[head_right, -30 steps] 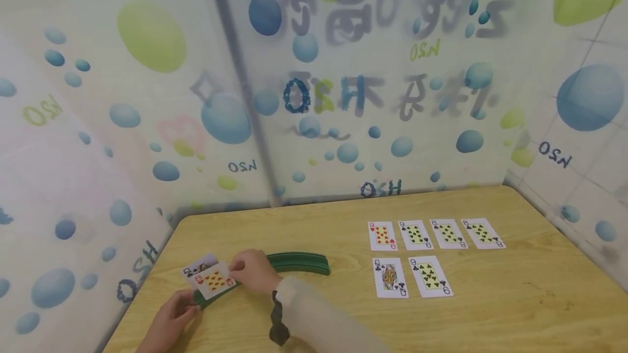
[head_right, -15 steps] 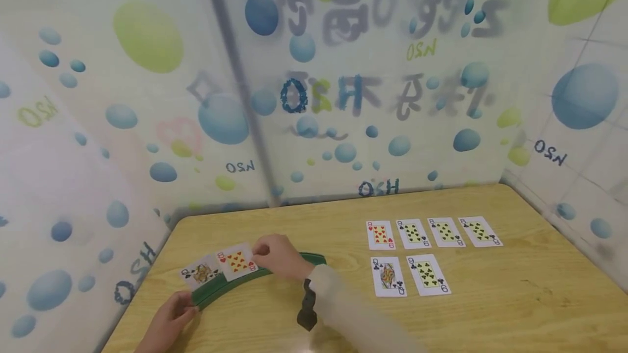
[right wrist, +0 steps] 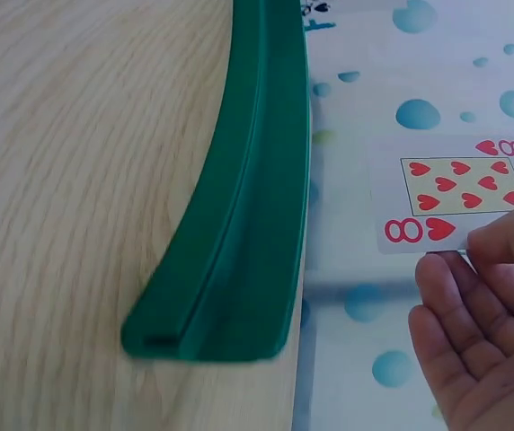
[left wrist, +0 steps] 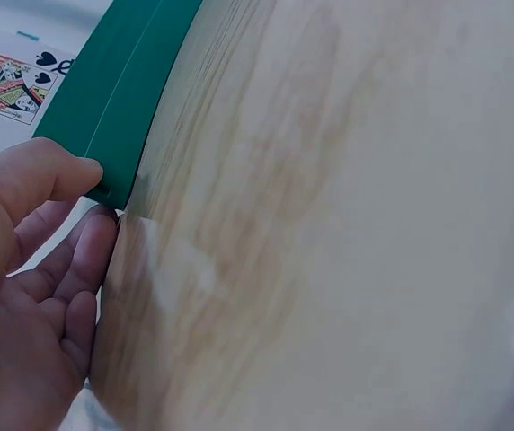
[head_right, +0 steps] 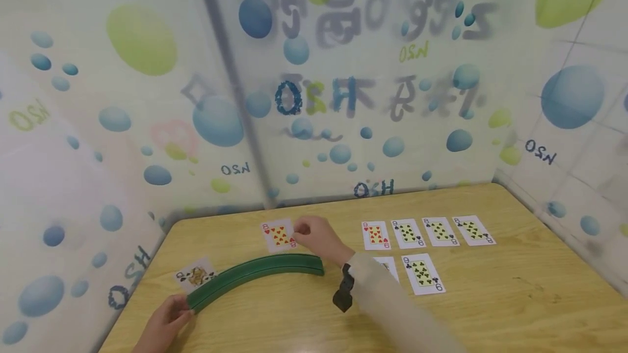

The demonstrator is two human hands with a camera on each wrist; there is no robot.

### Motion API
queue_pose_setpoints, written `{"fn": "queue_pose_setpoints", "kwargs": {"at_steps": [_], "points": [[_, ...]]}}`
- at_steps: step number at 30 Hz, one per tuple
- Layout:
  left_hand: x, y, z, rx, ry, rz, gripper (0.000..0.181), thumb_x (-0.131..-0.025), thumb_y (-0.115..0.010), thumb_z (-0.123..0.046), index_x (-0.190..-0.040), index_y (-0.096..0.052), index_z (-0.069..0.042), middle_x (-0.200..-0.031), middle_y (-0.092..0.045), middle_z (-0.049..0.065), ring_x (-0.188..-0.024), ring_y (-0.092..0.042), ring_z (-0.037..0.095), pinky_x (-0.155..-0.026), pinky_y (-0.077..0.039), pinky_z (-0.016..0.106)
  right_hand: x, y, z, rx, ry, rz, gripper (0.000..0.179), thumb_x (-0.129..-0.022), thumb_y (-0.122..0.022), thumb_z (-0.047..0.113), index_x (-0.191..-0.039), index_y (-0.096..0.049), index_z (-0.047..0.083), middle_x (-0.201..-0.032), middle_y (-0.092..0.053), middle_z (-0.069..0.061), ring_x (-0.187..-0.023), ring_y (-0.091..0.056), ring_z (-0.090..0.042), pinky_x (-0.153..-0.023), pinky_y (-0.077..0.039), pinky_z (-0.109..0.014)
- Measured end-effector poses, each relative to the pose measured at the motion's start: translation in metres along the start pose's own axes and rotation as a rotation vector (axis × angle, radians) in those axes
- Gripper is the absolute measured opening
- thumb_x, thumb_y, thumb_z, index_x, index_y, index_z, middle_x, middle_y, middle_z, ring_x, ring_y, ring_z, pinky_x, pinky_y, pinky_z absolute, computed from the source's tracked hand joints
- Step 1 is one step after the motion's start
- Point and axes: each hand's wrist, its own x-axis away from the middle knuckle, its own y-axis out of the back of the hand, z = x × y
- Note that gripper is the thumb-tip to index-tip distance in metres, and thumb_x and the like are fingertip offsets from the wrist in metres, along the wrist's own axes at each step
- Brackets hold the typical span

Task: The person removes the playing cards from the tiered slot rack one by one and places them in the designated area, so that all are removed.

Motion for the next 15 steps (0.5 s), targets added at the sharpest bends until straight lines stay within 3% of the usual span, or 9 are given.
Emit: {"fn": "queue_pose_setpoints", "kwargs": {"at_steps": [10,15], "points": [[0.000,0.000,0.001,0.000,-0.001,0.000,0.031,-0.085,-0.058,0.000,-0.111,-0.046,0.012,-0.095,-0.058,0.014,-0.082,-0.055,0.019,-0.070,-0.047,0.029,0.019,0.045,-0.011,0.113,-0.036,-0.077,0.009,-0.089,-0.058,0.011,-0.091,-0.063,0.005,-0.080,-0.060,0.000,-0.070,-0.053,-0.015,-0.063,-0.046,-0.030],[0.001,0.001,-0.002,0.005,-0.002,0.007,0.031,-0.085,-0.057,0.000,-0.111,-0.045,0.013,-0.095,-0.057,0.014,-0.082,-0.055,0.019,-0.069,-0.047,0.029,0.028,0.071,-0.026,0.175,-0.078,-0.131,0.009,-0.088,-0.060,0.011,-0.091,-0.063,0.003,-0.080,-0.061,-0.001,-0.070,-0.055,-0.014,-0.063,-0.046,-0.031]]}}
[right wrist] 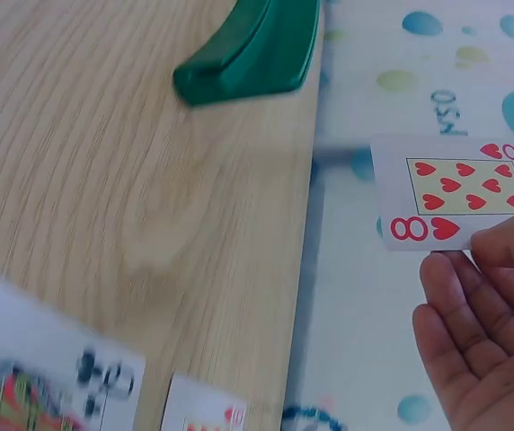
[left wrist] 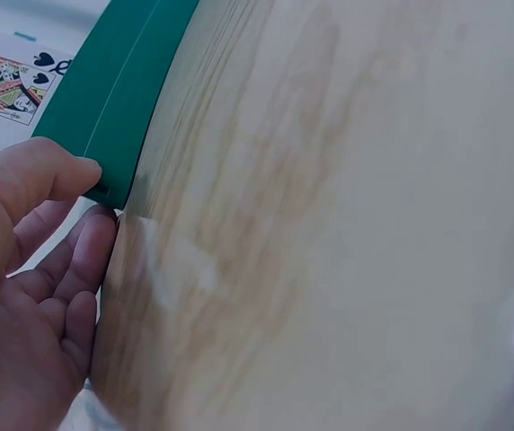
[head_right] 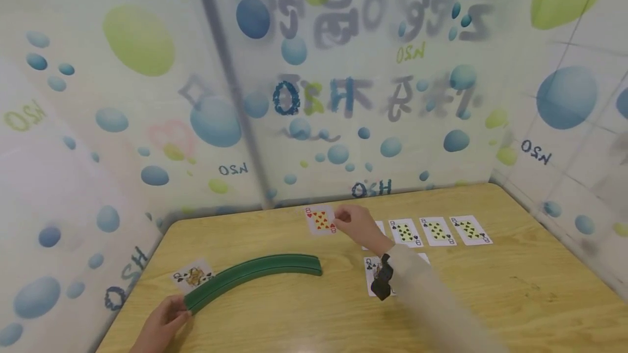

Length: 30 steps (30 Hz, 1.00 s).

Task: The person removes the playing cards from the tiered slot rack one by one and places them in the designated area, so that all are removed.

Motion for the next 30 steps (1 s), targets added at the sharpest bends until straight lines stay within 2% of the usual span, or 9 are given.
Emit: {"fn": "queue_pose_setpoints", "kwargs": {"at_steps": [9,14,21,30], "points": [[-0.001,0.000,0.000,0.005,-0.005,0.003,0.032,-0.086,-0.057,0.000,-0.112,-0.045,0.014,-0.095,-0.057,0.015,-0.082,-0.055,0.019,-0.070,-0.047,0.031,0.018,0.046,-0.033,0.083,-0.069,-0.070,0.013,-0.088,-0.060,0.011,-0.093,-0.063,-0.001,-0.083,-0.063,-0.009,-0.073,-0.057,-0.017,-0.065,-0.047,-0.032],[-0.003,-0.001,0.002,0.007,-0.010,0.004,0.032,-0.086,-0.057,-0.001,-0.112,-0.045,0.014,-0.095,-0.057,0.015,-0.083,-0.055,0.019,-0.070,-0.047,0.030,0.035,0.071,-0.048,0.141,-0.120,-0.103,0.015,-0.088,-0.060,0.010,-0.096,-0.062,-0.003,-0.083,-0.062,-0.008,-0.074,-0.056,-0.018,-0.064,-0.046,-0.033],[0.000,0.000,0.005,0.009,-0.026,-0.004,0.032,-0.084,-0.058,0.000,-0.111,-0.046,0.013,-0.094,-0.057,0.013,-0.081,-0.055,0.018,-0.068,-0.047,0.027,0.054,0.103,-0.064,0.213,-0.182,-0.107,0.017,-0.089,-0.058,0.010,-0.099,-0.061,-0.004,-0.081,-0.061,-0.006,-0.073,-0.055,-0.021,-0.063,-0.045,-0.033],[0.000,0.000,0.004,0.005,-0.023,-0.004,0.032,-0.084,-0.058,0.000,-0.111,-0.046,0.013,-0.094,-0.057,0.014,-0.080,-0.055,0.019,-0.069,-0.047,0.030,0.077,0.133,-0.084,0.275,-0.208,-0.103,0.020,-0.089,-0.059,0.013,-0.099,-0.060,-0.005,-0.084,-0.060,-0.007,-0.074,-0.051,-0.018,-0.060,-0.045,-0.028]]}}
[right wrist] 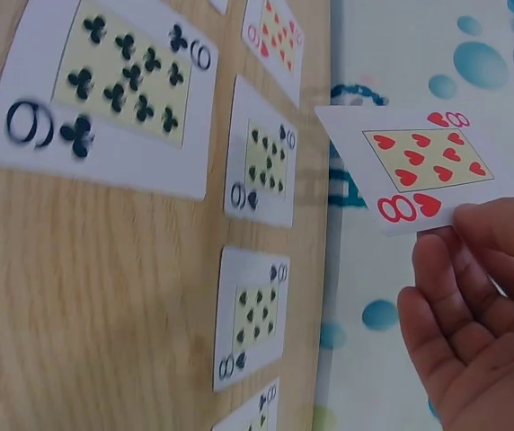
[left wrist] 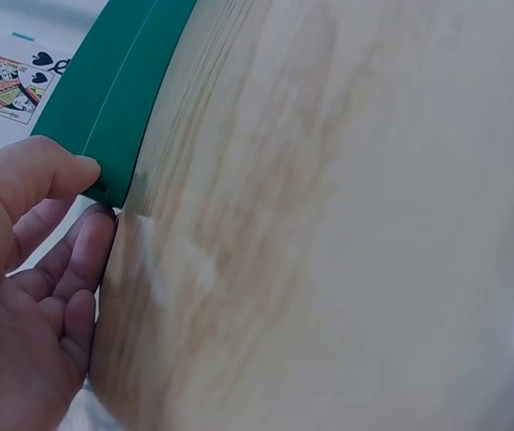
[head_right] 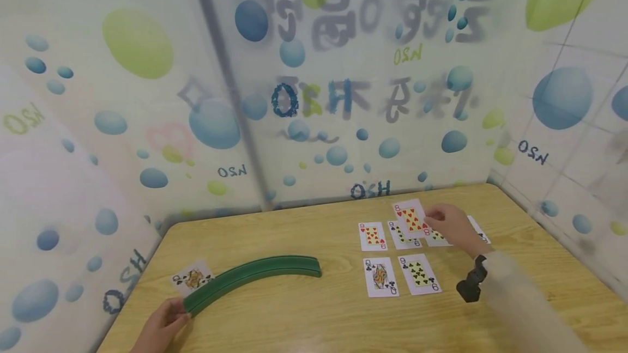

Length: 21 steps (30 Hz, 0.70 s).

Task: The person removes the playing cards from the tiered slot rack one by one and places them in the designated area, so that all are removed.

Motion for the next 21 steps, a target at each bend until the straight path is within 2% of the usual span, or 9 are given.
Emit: {"fn": "queue_pose_setpoints", "kwargs": {"at_steps": [8,16,21], "points": [[-0.001,0.001,0.000,0.009,0.009,0.009,0.033,-0.085,-0.058,-0.001,-0.112,-0.045,0.013,-0.094,-0.057,0.014,-0.081,-0.055,0.019,-0.070,-0.047,0.031,0.017,0.016,-0.019,0.039,-0.027,0.062,0.019,-0.087,-0.059,0.010,-0.093,-0.061,-0.008,-0.078,-0.058,-0.006,-0.066,-0.049,-0.016,-0.053,-0.042,-0.026],[-0.001,0.001,0.000,0.009,0.018,0.012,0.034,-0.086,-0.058,-0.002,-0.113,-0.044,0.013,-0.096,-0.056,0.015,-0.082,-0.055,0.019,-0.071,-0.047,0.032,0.032,0.025,-0.032,0.056,-0.085,0.156,0.025,-0.087,-0.058,0.012,-0.094,-0.060,-0.012,-0.083,-0.060,-0.008,-0.071,-0.051,-0.015,-0.058,-0.046,-0.028],[-0.001,0.001,-0.002,0.011,0.022,0.013,0.033,-0.086,-0.058,-0.001,-0.112,-0.044,0.013,-0.095,-0.057,0.014,-0.082,-0.055,0.019,-0.070,-0.047,0.031,0.041,0.026,-0.041,0.054,-0.168,0.209,0.026,-0.087,-0.058,0.013,-0.095,-0.059,-0.012,-0.083,-0.058,-0.008,-0.072,-0.050,-0.017,-0.058,-0.045,-0.028]]}}
